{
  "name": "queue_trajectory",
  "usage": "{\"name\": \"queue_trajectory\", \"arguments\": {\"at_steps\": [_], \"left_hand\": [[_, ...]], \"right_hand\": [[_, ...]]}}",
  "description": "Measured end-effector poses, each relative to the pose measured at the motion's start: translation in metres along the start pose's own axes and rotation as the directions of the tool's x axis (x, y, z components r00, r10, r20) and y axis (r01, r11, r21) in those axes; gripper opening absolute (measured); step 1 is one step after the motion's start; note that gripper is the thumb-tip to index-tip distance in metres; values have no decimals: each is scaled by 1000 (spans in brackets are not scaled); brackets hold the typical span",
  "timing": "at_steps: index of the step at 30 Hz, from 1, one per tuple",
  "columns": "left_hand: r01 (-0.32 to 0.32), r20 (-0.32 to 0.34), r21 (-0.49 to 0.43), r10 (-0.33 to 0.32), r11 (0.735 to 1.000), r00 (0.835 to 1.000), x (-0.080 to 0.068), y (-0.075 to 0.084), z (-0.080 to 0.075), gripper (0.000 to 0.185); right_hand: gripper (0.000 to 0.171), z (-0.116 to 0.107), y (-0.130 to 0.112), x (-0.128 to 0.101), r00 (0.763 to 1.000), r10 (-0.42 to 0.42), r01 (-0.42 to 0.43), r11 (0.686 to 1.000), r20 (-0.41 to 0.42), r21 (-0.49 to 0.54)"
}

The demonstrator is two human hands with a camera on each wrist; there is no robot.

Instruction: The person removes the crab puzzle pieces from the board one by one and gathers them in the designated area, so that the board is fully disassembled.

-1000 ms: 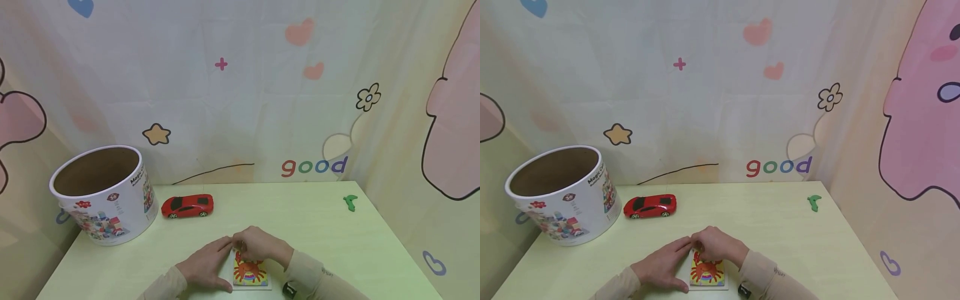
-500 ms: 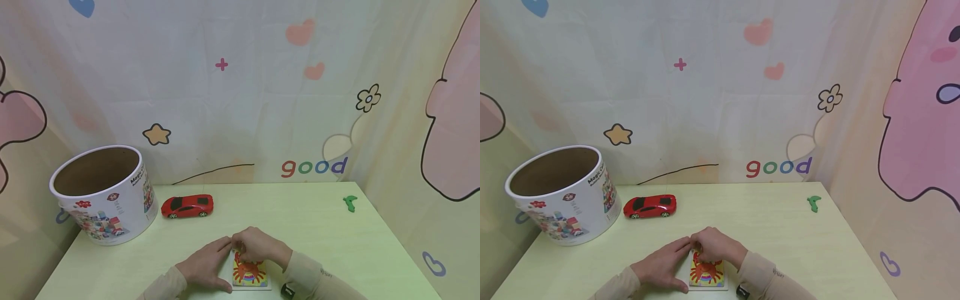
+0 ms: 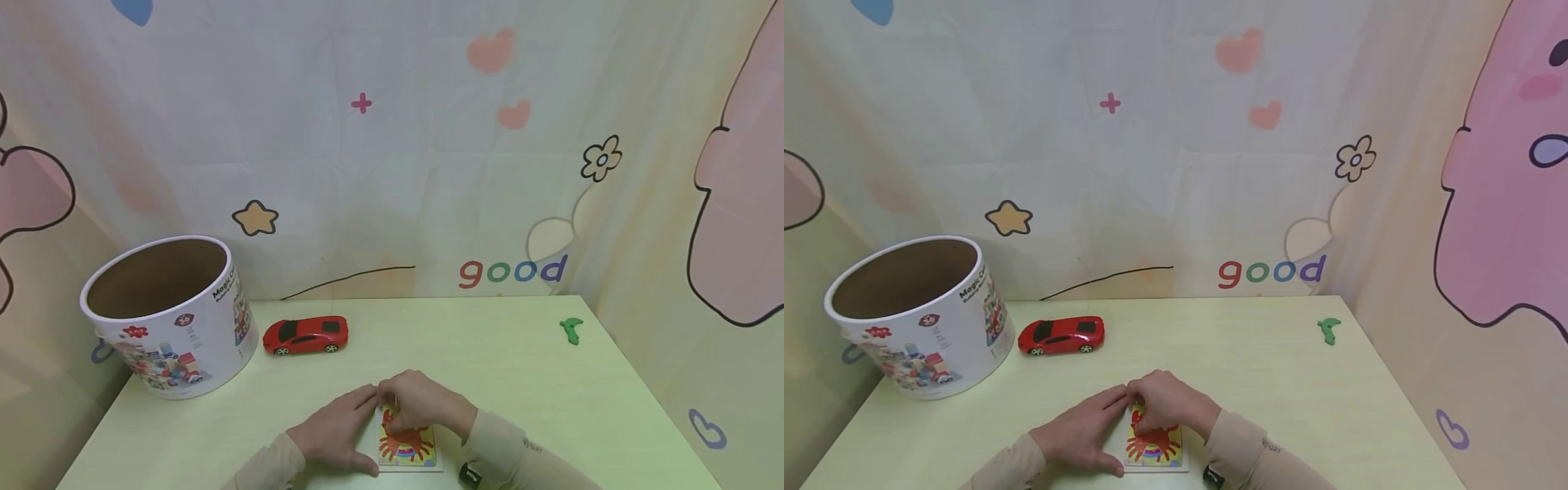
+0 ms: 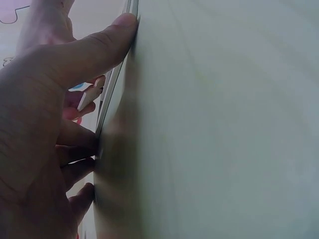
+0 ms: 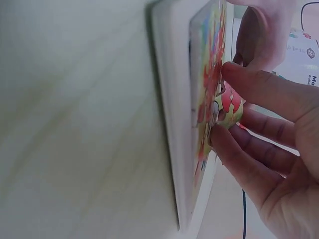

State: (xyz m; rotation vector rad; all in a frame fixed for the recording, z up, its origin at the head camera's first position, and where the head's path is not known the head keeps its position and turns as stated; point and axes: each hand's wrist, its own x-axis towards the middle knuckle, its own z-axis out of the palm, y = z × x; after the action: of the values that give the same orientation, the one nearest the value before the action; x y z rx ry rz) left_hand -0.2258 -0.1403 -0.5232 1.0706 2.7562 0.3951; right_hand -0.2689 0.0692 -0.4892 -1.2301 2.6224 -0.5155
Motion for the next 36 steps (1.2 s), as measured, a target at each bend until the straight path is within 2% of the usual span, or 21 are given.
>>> {"name": "queue_trajectory", "arguments": {"at_steps": [6, 12, 19, 26, 36], "left_hand": [[-10, -7, 9, 10, 1000, 1000, 0, 0, 1, 116], [8, 13, 5, -8, 1000, 1000, 0, 0, 0, 116], [-8, -1, 17, 8, 1000, 1000, 0, -1, 0, 116], [7, 6, 26, -7, 1000, 1000, 1, -1, 0, 116], [20, 15, 42, -20, 999, 1000, -1, 0, 0, 115]], "right_hand": [[35, 0, -3, -3, 1000, 19, -19, 1000, -5, -11], [35, -1, -4, -5, 999, 29, -29, 1000, -23, 0], [34, -3, -3, -6, 999, 26, -24, 998, -26, 57], [35, -4, -1, -8, 999, 32, -29, 994, -27, 103], [35, -8, 1, -13, 999, 34, -33, 997, -25, 74]]}}
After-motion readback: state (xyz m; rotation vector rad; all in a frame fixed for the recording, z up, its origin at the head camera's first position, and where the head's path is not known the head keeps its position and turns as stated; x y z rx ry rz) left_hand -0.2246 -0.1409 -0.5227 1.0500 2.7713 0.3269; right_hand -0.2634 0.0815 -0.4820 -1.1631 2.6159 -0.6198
